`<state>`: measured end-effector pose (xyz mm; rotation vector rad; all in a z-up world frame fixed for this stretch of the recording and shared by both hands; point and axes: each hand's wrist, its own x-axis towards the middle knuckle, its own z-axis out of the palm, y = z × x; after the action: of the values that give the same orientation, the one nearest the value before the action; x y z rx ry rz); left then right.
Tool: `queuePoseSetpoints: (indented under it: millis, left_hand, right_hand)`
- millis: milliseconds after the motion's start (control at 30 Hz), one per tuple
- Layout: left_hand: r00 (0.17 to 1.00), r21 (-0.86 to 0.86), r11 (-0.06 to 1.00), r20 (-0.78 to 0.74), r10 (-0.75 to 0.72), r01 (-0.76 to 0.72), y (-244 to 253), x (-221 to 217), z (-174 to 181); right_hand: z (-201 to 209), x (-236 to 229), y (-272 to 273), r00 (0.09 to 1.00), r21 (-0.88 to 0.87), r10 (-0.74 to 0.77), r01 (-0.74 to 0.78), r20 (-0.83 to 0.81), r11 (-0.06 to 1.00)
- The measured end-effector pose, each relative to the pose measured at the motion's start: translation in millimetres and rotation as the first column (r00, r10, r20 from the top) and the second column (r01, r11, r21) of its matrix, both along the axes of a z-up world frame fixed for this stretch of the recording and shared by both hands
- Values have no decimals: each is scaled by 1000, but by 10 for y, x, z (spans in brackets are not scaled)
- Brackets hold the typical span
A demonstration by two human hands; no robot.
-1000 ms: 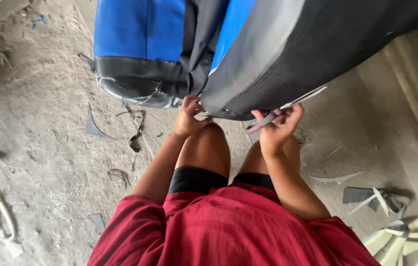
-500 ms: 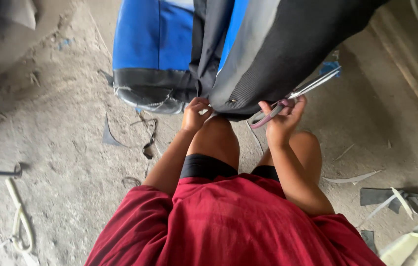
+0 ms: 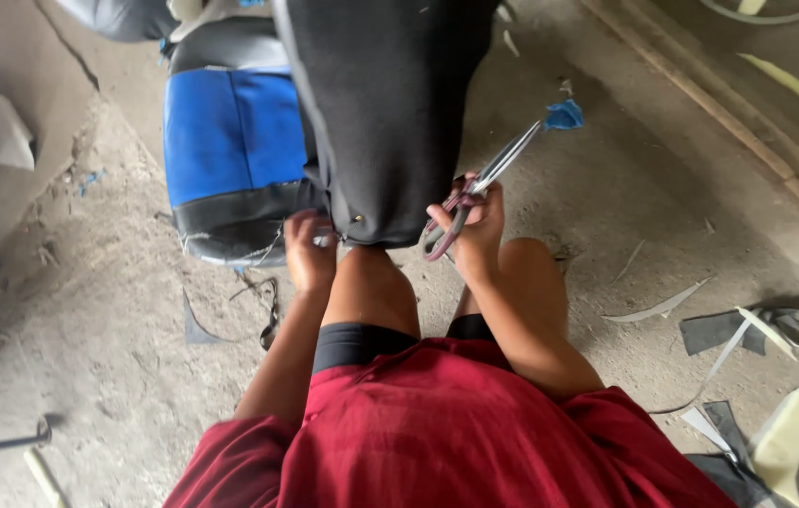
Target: The person measures and cuts a strip of black fabric using a yellow measuring tape and scissors. They then trim the edges of the fabric to fit around a blue and black seat, cutting away excess material.
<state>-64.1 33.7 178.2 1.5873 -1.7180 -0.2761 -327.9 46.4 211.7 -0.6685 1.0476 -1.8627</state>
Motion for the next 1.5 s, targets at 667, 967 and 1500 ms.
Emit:
queuePoseSetpoints:
  millis: [667,967,1500]
  left_hand:
    - [682,-421,558,593,-427,715,-169,-1216,1956]
    - [671,-444,612,714,-200,655,-82,-1395,2033]
    - [740,-505,722,672,-14,473,-1,-1621,1975]
  right_hand:
    - [337,487,449,975,-370,-159,91,-158,925]
    - [317,23,381,983,-530,-91,-8,-162,848]
    - [-189,-467,98,943,-360,195,-287,-269,888]
